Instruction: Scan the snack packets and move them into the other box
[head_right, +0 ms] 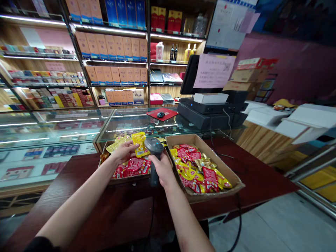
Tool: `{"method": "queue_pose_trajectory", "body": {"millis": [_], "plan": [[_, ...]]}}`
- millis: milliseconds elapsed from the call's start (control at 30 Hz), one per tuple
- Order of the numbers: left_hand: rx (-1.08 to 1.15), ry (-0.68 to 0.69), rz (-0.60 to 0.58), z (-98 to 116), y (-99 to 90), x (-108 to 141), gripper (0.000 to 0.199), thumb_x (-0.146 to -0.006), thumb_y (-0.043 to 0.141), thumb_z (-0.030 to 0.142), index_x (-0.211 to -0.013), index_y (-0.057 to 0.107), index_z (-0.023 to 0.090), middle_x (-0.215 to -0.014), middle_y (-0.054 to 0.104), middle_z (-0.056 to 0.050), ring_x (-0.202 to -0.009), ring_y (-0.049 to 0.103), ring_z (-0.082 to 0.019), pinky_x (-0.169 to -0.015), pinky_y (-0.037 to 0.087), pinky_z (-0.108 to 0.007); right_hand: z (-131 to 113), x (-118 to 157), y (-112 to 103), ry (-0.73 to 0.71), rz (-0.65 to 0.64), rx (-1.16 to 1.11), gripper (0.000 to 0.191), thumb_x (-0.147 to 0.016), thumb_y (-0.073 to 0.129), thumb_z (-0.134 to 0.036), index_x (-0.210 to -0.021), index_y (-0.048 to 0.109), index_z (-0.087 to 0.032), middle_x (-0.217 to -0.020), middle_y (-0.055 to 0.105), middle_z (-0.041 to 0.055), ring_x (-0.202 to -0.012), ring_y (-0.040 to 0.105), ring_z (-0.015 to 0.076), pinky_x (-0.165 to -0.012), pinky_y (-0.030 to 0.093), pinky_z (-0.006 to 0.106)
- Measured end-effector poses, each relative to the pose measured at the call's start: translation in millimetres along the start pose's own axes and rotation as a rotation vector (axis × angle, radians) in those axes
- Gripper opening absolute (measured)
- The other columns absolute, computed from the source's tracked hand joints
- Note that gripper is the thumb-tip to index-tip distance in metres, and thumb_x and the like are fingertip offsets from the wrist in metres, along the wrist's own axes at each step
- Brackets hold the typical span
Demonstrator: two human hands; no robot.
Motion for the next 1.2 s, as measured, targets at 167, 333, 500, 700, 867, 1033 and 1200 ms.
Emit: {"method": "queue_pose_trajectory", "body": {"millis": [167,333,500,700,867,1033,1200], "plan": [[-0.086,-0.02,0.007,16.4,-5.5,-6.9,0.031,-0.059,0.081,0.018,-0.083,0.062,0.012,-0.077,0.07,-0.006,-0.061,0.067,-0.016,-0.055,0.056,-0.026,6.8,31.5,25.1,0.04,-0.125,-0.02,0.037,-0.071,0.066,-0.038,-0.101,0.055,-0.019,-0.089,0.065,0.003,-0.072,0.066,0.0186,-0.061,0.054,0.031],[-0.157,0.021,-0.019,47.9,6.7,-5.5,0.034,-0.058,0.082,0.02,-0.086,0.065,0.014,-0.082,0.071,-0.006,-0.059,0.066,-0.013,-0.052,0.054,-0.022,-0.7,56.9,40.2,0.021,-0.193,0.147,0.036,-0.08,0.058,-0.046,-0.101,0.049,-0.018,-0.055,0.057,-0.0045,-0.043,0.057,0.0138,-0.039,0.047,0.024],[-0.193,0.007,-0.027,59.0,5.8,-10.5,0.035,-0.057,0.082,0.017,-0.088,0.066,0.014,-0.084,0.071,-0.007,-0.064,0.067,-0.015,-0.054,0.054,-0.022,-3.2,68.5,44.9,0.002,-0.179,0.231,0.034,-0.081,0.057,-0.047,-0.095,0.048,-0.018,-0.048,0.049,-0.0079,-0.034,0.047,0.0096,-0.033,0.039,0.019],[-0.182,-0.054,0.001,43.1,-7.2,-20.2,0.037,-0.056,0.083,0.016,-0.088,0.064,0.015,-0.086,0.071,-0.007,-0.064,0.068,-0.016,-0.055,0.056,-0.025,2.0,69.7,47.9,-0.02,-0.189,0.25,0.035,-0.08,0.057,-0.049,-0.094,0.05,-0.017,-0.048,0.047,-0.0072,-0.034,0.046,0.0097,-0.033,0.039,0.019],[-0.17,-0.044,0.001,45.3,-7.2,-20.5,0.037,-0.057,0.082,0.014,-0.089,0.064,0.015,-0.087,0.071,-0.008,-0.066,0.068,-0.017,-0.057,0.057,-0.027,-1.1,67.8,48.5,-0.033,-0.191,0.245,0.036,-0.08,0.057,-0.05,-0.094,0.05,-0.018,-0.047,0.047,-0.0068,-0.034,0.045,0.0102,-0.034,0.038,0.02],[-0.16,-0.041,0.009,49.0,-6.7,-19.8,0.035,-0.057,0.082,0.013,-0.087,0.064,0.013,-0.088,0.071,-0.009,-0.065,0.068,-0.017,-0.056,0.057,-0.027,-3.6,69.4,48.5,-0.024,-0.184,0.252,0.036,-0.078,0.058,-0.051,-0.092,0.05,-0.018,-0.047,0.048,-0.0062,-0.034,0.046,0.0109,-0.033,0.038,0.021],[-0.163,-0.043,0.001,47.1,-9.3,-22.5,0.036,-0.057,0.082,0.013,-0.089,0.065,0.014,-0.091,0.071,-0.009,-0.067,0.069,-0.018,-0.058,0.058,-0.028,-3.6,70.8,48.7,-0.015,-0.191,0.247,0.035,-0.079,0.057,-0.051,-0.09,0.05,-0.019,-0.048,0.048,-0.0061,-0.034,0.046,0.0109,-0.033,0.039,0.021]]}}
Point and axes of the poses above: each hand's wrist, its own x-axis away from the middle knuckle, its own y-axis out of the palm, z = x × y, the point moved 8 cm from there along -x, towards the middle knuckle
